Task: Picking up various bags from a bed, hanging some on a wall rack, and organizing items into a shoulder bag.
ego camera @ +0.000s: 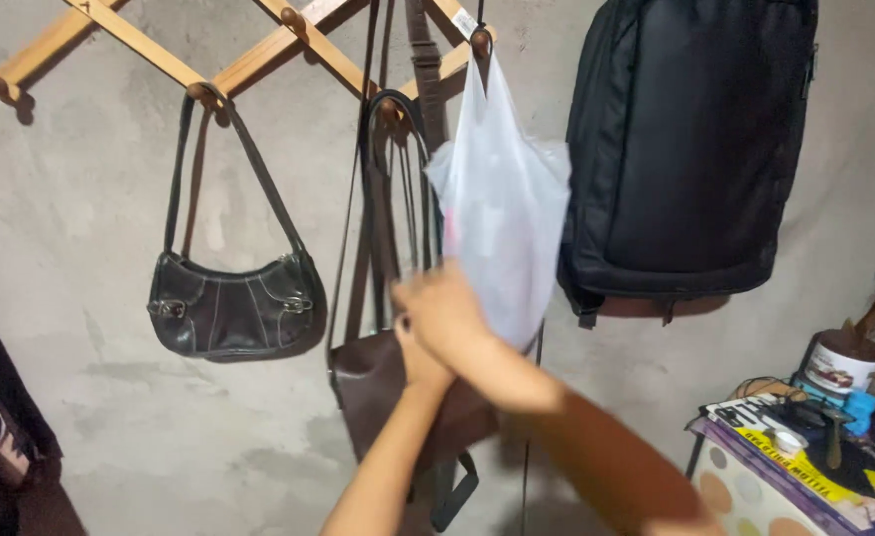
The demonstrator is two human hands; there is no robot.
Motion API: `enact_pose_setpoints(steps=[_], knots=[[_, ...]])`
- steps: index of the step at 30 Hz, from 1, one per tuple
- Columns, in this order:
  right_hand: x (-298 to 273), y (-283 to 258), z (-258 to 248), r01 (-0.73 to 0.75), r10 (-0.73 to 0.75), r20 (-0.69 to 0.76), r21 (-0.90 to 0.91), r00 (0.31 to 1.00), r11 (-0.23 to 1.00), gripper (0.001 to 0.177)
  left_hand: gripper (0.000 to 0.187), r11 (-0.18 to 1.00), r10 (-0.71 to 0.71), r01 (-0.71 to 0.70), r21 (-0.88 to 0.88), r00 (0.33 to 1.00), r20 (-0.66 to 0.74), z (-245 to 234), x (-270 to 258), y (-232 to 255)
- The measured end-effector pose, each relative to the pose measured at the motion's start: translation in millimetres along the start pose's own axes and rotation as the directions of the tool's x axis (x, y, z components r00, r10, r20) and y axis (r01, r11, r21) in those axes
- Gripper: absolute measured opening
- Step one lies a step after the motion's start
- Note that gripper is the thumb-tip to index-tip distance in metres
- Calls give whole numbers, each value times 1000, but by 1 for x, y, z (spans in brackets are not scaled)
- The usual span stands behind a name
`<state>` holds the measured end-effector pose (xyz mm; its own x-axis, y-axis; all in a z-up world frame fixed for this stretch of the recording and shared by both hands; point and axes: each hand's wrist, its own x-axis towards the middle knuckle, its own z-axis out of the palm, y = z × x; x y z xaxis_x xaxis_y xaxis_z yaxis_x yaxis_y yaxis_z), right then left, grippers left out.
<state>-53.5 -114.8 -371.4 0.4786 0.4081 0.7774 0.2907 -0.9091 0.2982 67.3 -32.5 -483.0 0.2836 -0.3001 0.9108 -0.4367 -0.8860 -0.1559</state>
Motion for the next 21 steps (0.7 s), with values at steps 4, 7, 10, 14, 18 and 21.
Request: enact_pose_setpoints(steps=[4,7,10,14,18,21], knots=[[-2,-21,19,239,-212,-234,93,949,967,15,58,971,52,-69,231,996,78,-41,-20,-11],[-5,-37,27,379,-235,-426,292,874,878,27,65,991,133,-131,-26,985,112,-70,-50,-23],[-18,-58,43,384,-131,-459,516,879,765,33,61,983,77,-27,-184,960,270,-62,-97,-42],[-48,-87,77,265,-13,-410,565,912,781,36,65,994,87,-67,-82,960,267,-60,-149,-56],[-92,-106,113,106,51,-249,578,967,809,53,57,982,157,-181,56,944,290,-63,-190,-71],[-123,-119,140,23,93,-186,542,978,840,57,47,990,87,-123,64,909,408,-95,-190,-60]])
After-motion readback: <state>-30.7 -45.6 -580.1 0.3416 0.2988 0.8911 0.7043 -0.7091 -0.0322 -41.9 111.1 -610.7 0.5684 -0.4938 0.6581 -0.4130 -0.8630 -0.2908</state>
